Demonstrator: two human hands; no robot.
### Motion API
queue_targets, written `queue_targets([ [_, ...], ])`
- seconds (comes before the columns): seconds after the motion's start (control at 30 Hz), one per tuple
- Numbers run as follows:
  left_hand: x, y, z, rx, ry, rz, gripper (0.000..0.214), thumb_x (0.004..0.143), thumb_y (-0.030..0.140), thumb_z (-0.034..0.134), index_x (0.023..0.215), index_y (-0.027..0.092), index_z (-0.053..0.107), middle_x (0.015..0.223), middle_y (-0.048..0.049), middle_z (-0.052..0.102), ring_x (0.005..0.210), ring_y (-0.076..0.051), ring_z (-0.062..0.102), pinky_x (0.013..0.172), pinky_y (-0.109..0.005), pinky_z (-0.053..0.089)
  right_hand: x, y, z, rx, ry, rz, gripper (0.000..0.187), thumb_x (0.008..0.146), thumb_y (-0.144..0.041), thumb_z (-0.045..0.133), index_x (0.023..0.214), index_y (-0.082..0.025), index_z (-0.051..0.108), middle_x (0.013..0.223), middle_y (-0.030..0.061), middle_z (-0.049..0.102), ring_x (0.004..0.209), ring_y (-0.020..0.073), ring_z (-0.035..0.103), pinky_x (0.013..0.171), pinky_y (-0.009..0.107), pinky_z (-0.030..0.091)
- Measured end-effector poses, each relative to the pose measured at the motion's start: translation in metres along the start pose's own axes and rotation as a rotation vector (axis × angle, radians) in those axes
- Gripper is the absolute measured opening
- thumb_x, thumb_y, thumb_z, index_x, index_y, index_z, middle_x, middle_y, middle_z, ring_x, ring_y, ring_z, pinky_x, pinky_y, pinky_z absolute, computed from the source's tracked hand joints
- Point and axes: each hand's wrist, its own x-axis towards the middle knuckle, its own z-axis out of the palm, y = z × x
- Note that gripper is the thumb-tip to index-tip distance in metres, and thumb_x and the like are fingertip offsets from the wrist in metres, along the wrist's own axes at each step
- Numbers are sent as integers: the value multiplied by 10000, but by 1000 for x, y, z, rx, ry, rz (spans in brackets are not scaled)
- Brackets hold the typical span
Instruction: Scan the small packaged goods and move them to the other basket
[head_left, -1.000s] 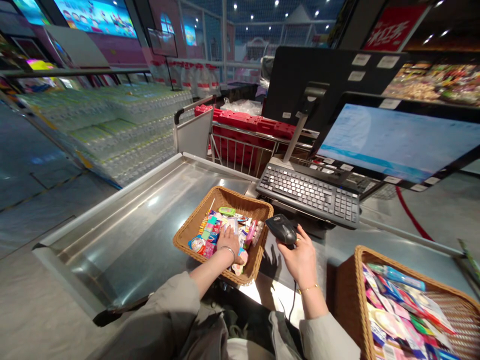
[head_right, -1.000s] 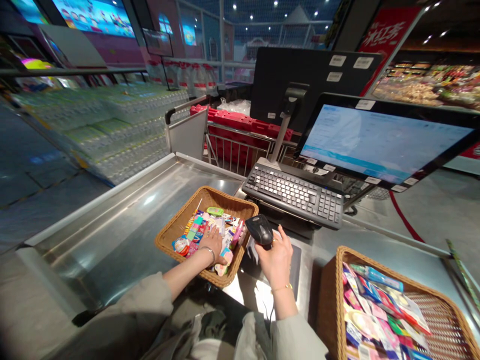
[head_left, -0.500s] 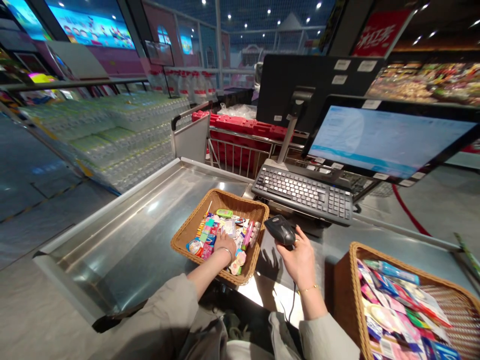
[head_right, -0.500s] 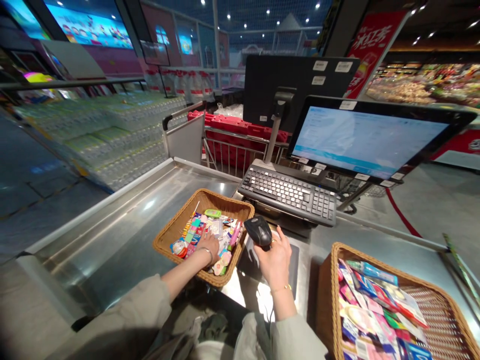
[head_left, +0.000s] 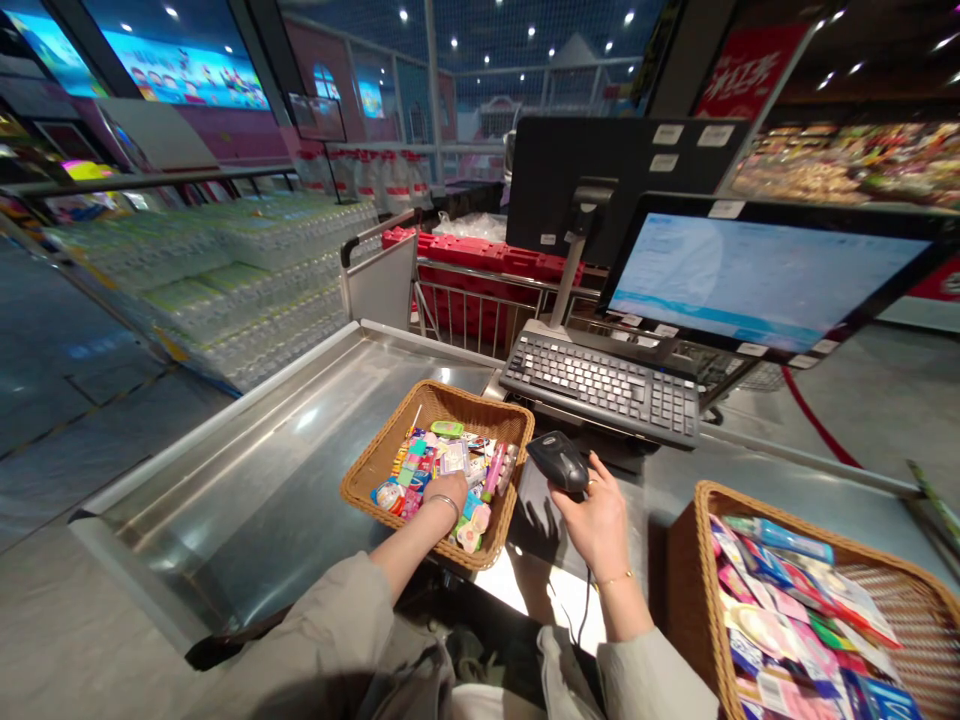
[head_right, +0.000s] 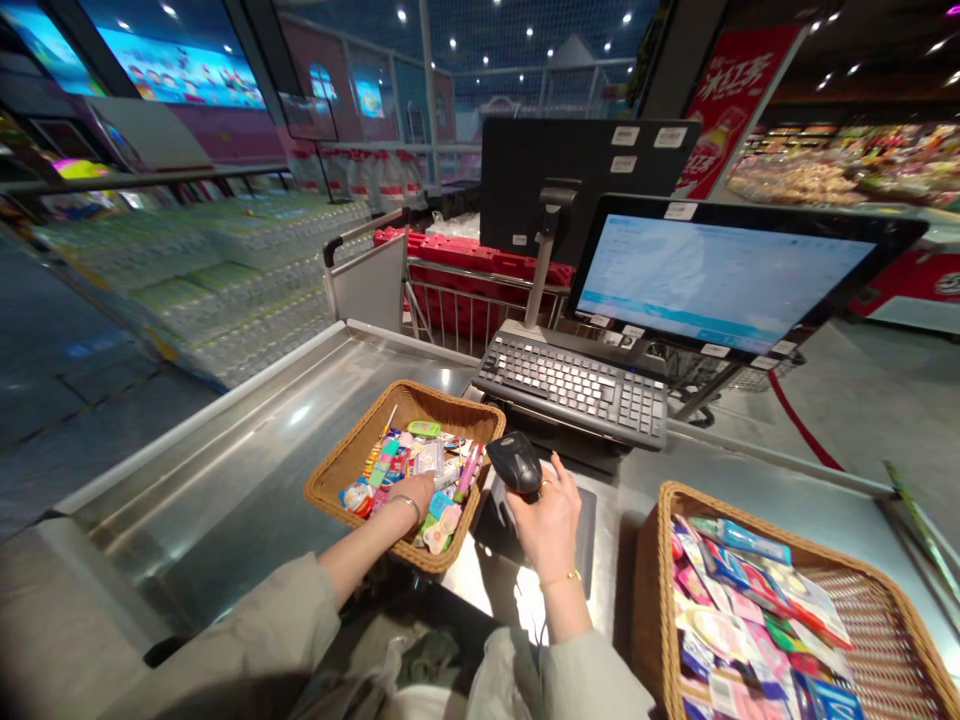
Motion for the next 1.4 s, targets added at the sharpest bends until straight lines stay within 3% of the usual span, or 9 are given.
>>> queue_targets([
  [0.27,-10,-12,-22,-30,127,25,360,896,293,582,1210,124,538,1176,-176,639,1038,-281,656,862,-390,521,1,2,-1,34,28,6,234,686,-331,617,854,-202,715,1015,72,730,1300,300,478,1066,471,392],
  [0.43,-17,-23,-44,-32,243,90,334,877,366,597,1166,206,550,1163,-119,667,1029,-274,662,849,-370,500,2,0,-3,28,25,7,213,680,-325,622,829,-201,711,1009,80,729,1306,304,473,1067,479,392],
  [0.6,-23,-29,-60,-30,355,162,239,890,356,576,1102,252,606,1105,-81,693,1109,-260,606,974,-383,418,4,-2,-6,27,37,-11,187,687,-304,620,823,-209,705,999,78,731,1309,298,470,1065,479,395],
  [0.7,-25,-31,-67,-42,431,215,256,891,422,567,1090,284,649,1212,-65,670,1196,-271,532,1037,-418,375,4,-3,-8,20,49,-10,171,685,-292,621,814,-211,700,997,82,731,1308,304,471,1063,486,393],
  [0.83,-24,-28,-73,-43,595,314,247,881,434,587,1080,337,698,1461,27,500,1372,-287,364,1176,-508,198,4,-4,-12,17,64,-11,166,694,-288,617,821,-220,698,1013,76,729,1313,300,464,1066,489,387],
  [0.97,-22,-18,-79,-15,704,352,273,879,434,599,1115,342,698,1515,38,422,1463,-306,219,1207,-587,3,4,-4,-17,13,84,-15,221,698,-305,619,880,-215,705,1055,79,720,1327,304,448,1060,500,390],
  [1.23,-31,-1,-104,-31,791,378,259,875,370,615,1119,347,700,1521,34,410,1485,-340,142,1165,-682,-67,1,-5,-34,-34,126,-59,229,707,-319,618,892,-226,715,1124,78,706,1334,327,433,1062,543,363],
  [1.4,-35,6,-124,-68,821,349,256,879,392,607,1115,361,701,1520,33,414,1488,-357,113,1142,-709,-83,-2,-7,-45,-76,148,-56,260,689,-303,629,929,-236,704,1186,61,690,1350,337,413,1095,585,283],
])
